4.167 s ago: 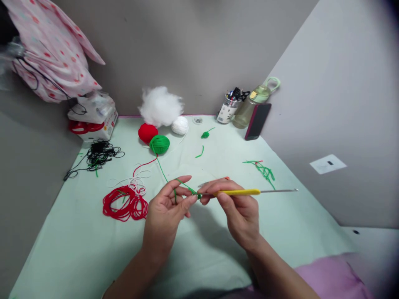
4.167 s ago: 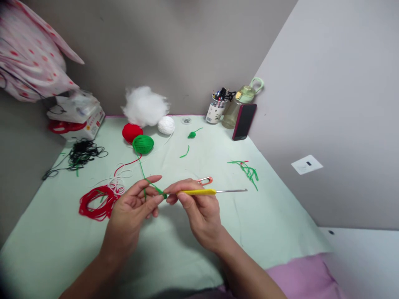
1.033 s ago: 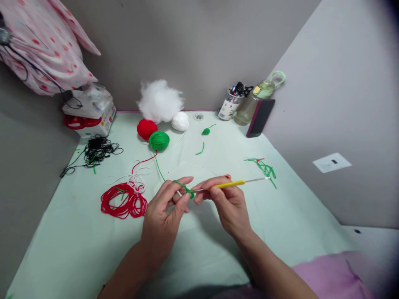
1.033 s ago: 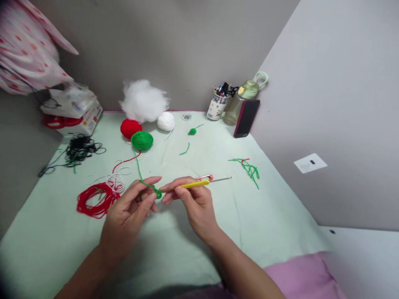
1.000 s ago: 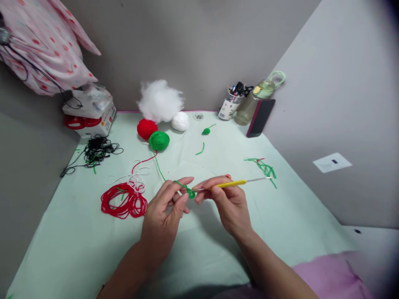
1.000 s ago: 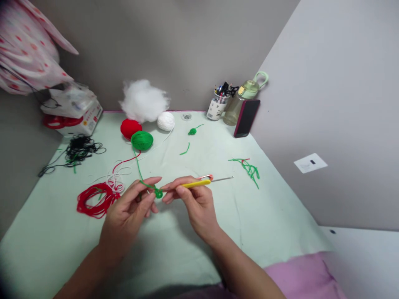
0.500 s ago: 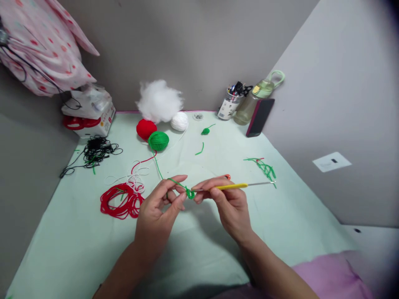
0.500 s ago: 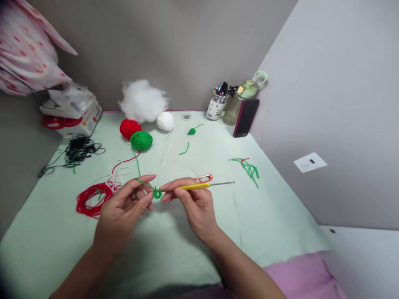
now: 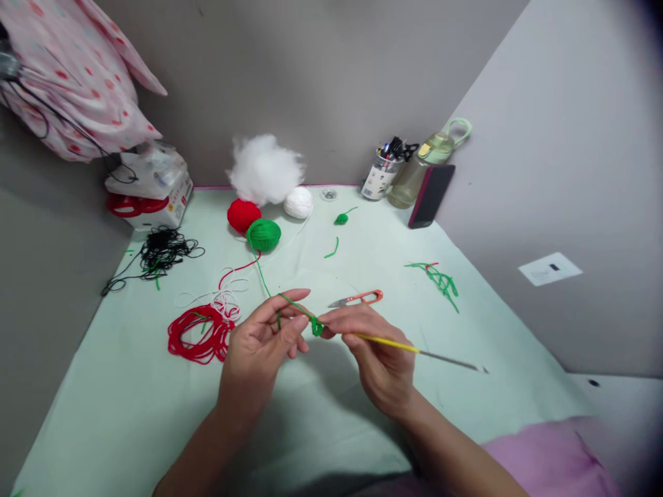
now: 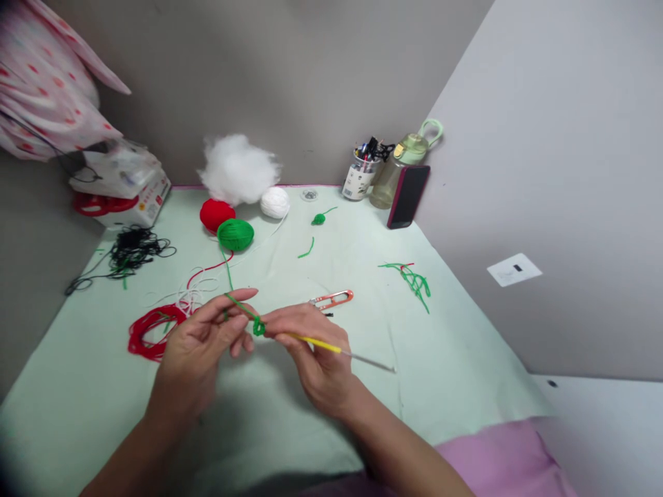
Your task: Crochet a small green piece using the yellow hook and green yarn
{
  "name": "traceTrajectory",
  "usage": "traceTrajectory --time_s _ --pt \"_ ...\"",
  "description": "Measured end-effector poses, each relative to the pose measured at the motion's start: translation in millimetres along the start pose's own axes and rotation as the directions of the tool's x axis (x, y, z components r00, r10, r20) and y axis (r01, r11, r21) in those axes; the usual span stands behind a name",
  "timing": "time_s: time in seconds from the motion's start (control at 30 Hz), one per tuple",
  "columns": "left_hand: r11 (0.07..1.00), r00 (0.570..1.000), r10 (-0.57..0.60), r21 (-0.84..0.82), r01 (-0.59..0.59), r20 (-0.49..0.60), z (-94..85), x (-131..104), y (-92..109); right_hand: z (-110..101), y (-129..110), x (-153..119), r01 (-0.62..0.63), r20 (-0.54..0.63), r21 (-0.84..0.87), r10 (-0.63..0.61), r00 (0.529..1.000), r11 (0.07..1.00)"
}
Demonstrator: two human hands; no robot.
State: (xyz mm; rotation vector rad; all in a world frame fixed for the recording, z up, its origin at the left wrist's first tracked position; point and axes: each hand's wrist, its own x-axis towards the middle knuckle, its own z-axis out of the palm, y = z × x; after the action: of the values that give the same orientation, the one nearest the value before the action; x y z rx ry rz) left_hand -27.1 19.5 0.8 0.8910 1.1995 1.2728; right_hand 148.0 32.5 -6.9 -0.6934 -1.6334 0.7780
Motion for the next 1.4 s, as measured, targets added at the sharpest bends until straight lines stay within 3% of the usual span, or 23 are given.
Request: traceTrajectory --time_s 0.17,0.43,0.57,0.67,0.8,0.9,1.03,1.1,1.27,1.4 --pt "0.999 1.000 -0.018 -0.027 0.017 -0.019 6.2 -3 0 2 0 -5 0.124 0.014 -0.131 -0.123 0.992 0.984" --pt "1.000 0.997 0.007 -0.007 -0.008 -0.076 17.5 -14 -4 2 -1 -8 0.117 -0.030 -0.200 -0.125 0.992 0.973" --pt "0.997 0.999 -0.042 -0.062 0.042 -0.009 15.7 -12 -7 0 3 -3 -0.072 -0.067 -0.003 0.071 0.995 0.997" --pt "0.995 0.998 -0.061 -0.075 0.062 0.017 9.9 -8 -7 0 10 -2 -0.256 -0.055 0.242 0.277 0.959 0.936" --pt "0.994 0.994 -0.081 -0.062 0.086 0.074 7.5 -6 -6 3 15 -5 -0.337 -0.025 0.333 0.366 0.930 0.881" --pt "0.994 0.994 -0.084 -0.059 0.088 0.068 7.6 -7 -5 3 11 -4 -0.274 -0.067 0.218 0.295 0.953 0.937" --pt "0.993 0.997 -0.068 -0.093 0.071 0.040 7.2 -6 -2 1 0 -1 -0.051 -0.054 -0.068 0.047 0.997 0.996" --pt "0.992 0.997 -0.066 -0.107 0.070 0.034 8.4 -5 -1 1 -3 -3 0.050 0.001 -0.181 -0.051 0.999 0.982" --pt "0.981 0.995 -0.099 -0.168 0.098 0.001 16.1 -9 0 0 1 -19 0.168 0.084 -0.425 -0.146 0.986 0.889" --pt "0.895 0.958 -0.236 -0.348 0.279 0.161 19.5 -13 4 -1 4 -24 0.246 0.157 -0.444 -0.195 0.968 0.862"
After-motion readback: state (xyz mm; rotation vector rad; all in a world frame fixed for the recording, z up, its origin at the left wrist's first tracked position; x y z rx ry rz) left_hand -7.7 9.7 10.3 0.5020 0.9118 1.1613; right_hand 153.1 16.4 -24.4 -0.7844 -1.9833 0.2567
